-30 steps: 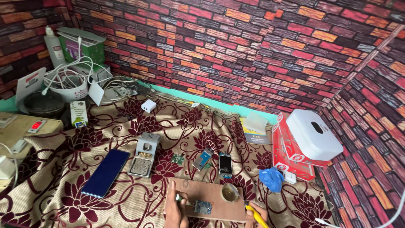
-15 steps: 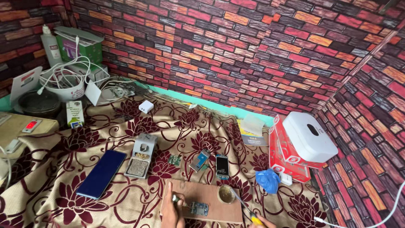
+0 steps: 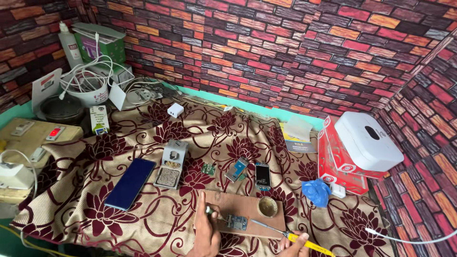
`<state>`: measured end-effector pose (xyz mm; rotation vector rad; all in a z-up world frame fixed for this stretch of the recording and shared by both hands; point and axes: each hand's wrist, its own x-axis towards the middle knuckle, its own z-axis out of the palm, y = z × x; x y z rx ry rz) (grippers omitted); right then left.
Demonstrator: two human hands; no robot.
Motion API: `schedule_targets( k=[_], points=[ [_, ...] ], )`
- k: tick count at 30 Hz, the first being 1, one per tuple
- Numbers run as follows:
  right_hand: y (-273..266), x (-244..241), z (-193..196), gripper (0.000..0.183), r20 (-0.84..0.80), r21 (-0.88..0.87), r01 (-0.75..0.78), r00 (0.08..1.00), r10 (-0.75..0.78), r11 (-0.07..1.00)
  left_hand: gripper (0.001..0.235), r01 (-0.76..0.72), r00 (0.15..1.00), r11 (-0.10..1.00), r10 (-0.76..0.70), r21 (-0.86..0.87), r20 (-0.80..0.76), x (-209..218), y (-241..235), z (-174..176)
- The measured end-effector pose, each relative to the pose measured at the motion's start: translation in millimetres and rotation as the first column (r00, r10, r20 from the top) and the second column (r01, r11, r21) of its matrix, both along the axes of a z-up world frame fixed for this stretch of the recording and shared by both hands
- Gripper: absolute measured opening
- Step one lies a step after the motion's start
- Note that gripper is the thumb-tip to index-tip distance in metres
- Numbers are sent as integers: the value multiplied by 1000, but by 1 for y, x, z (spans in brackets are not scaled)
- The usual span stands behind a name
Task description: The person uses a soldering iron to work on a small circuit board placed on a wooden board. They repeatedly apply the soldering iron to different points on the board while holding it steady with the other hand. The workspace includes a smartphone, a small container of solder, and other electronic components on a patterned tablecloth.
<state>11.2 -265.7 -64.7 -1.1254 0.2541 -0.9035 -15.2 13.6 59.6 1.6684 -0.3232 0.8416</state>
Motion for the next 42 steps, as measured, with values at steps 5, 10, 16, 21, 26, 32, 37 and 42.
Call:
schedule_targets(
  k=[5, 10, 16, 21, 26, 32, 37, 42],
  points=[
    [6, -7, -6, 46, -61, -31, 33, 998, -35, 999, 69, -18, 999, 999, 16, -28, -46, 2, -7, -15],
    [9, -14, -17, 42, -44, -94, -25, 999, 21, 995, 72, -46, 998, 998, 45, 34, 34, 3, -7, -26],
    [3, -4, -26, 40, -13, -46, -46, 999, 45, 998, 73, -24, 1000, 997, 24, 78, 10, 9, -5, -36],
    [5, -13, -14, 41, -40, -79, -4, 999, 1, 997, 77, 89, 995, 992, -86, 85, -43, 4, -5, -47],
    [15, -19, 1, 39, -283, -54, 109, 952, -120, 993, 81, 85, 996, 994, -86, 76, 9, 4, -2, -43],
    [6, -20, -2, 35, -47, -179, -16, 999, 7, 984, 77, 103, 993, 993, -99, 62, -71, -1, -3, -42],
    [11, -31, 28, 34, -155, -381, -62, 988, 3, 922, 78, 97, 994, 993, -93, 69, -62, 1, -2, -38],
    [25, -53, 76, 28, -190, -702, -119, 981, -24, 703, 90, 99, 994, 991, -93, 95, -65, -6, -1, -43]
  ],
)
